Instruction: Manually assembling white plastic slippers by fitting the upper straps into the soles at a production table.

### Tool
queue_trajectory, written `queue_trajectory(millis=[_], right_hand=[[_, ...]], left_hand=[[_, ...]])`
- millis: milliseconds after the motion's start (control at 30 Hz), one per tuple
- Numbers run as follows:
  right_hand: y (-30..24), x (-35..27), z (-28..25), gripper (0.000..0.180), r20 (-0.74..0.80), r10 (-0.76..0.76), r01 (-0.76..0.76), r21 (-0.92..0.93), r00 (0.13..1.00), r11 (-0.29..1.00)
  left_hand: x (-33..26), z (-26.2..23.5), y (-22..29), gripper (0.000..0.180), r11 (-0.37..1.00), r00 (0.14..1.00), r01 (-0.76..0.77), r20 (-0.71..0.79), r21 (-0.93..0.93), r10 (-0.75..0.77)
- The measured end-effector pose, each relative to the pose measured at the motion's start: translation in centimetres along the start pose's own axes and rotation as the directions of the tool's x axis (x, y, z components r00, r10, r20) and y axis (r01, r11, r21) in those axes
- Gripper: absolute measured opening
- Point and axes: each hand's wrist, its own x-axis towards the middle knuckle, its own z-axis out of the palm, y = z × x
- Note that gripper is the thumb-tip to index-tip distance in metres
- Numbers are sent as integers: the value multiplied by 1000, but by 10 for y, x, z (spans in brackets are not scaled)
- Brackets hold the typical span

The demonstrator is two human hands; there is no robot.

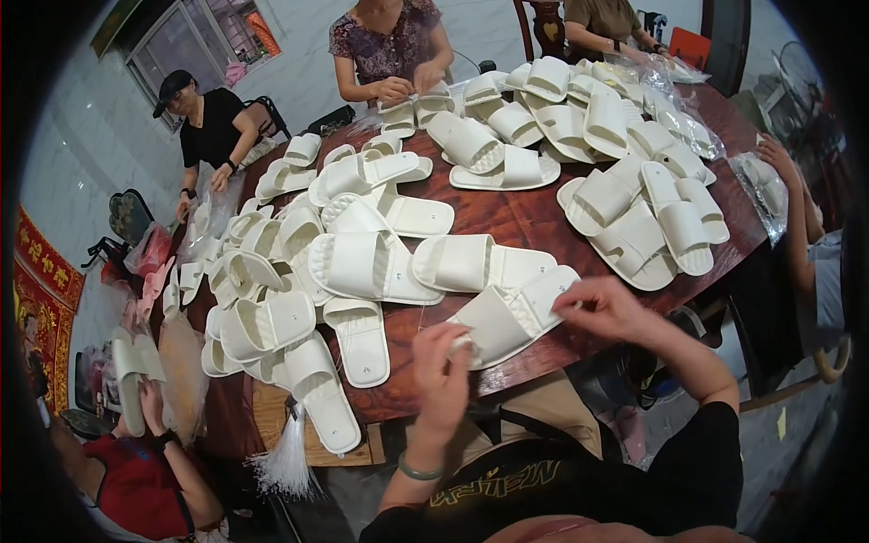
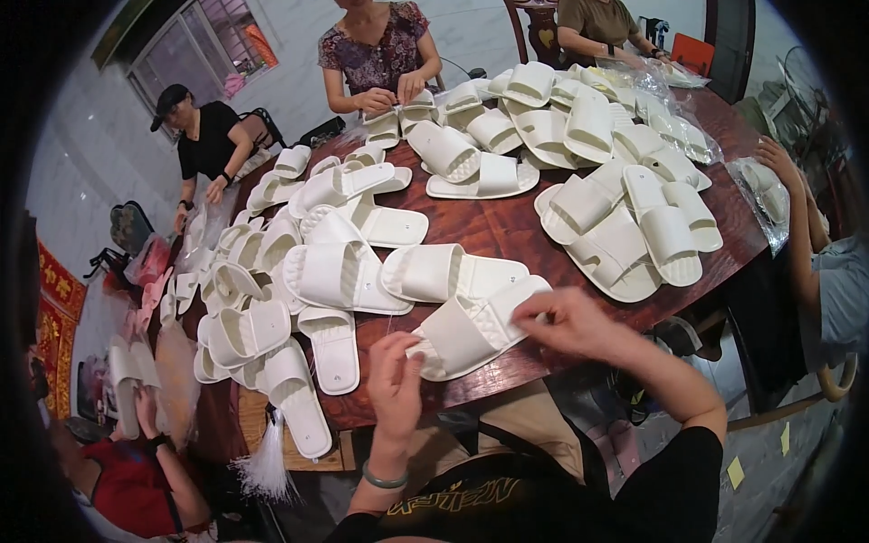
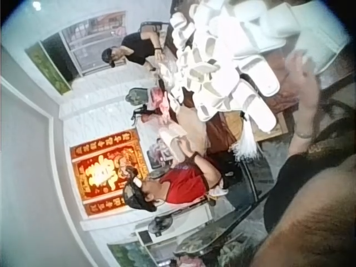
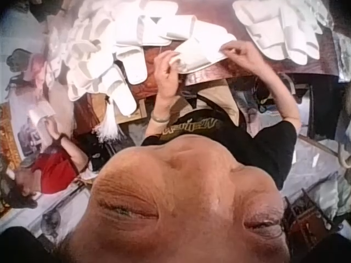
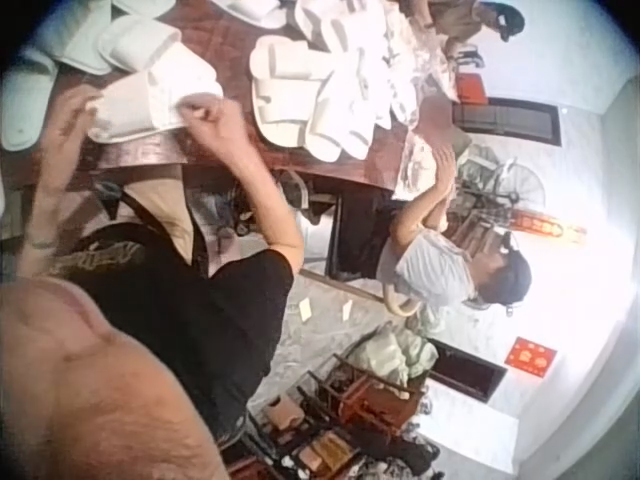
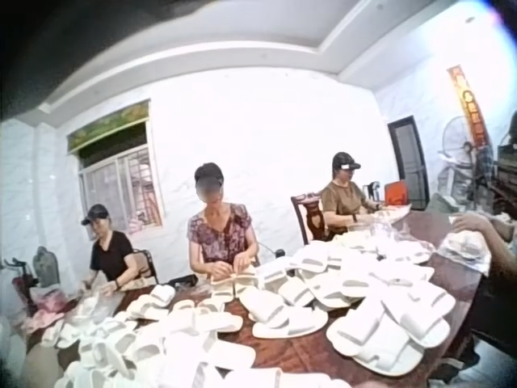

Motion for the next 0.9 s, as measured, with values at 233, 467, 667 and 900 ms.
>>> queue_trajectory(millis=[233, 467, 667, 900], right_hand=[[45, 28, -2, 18, 151, -33, 106, -506, 988, 856], [63, 71, 52, 20, 289, 8, 100, -357, 957, 929], [77, 78, 56, 22, 332, -55, 150, -269, 942, 951], [74, 70, 63, 19, 338, -35, 89, -145, 941, 985]], left_hand=[[-2, -11, -47, 17, 978, 949, 58, 292, 201, -116], [-4, 14, -57, 23, 979, 933, 26, 347, 201, -96], [-9, 25, -63, 23, 980, 972, 51, 216, 194, -93], [-15, 21, -60, 20, 990, 982, 87, 157, 111, -104]])
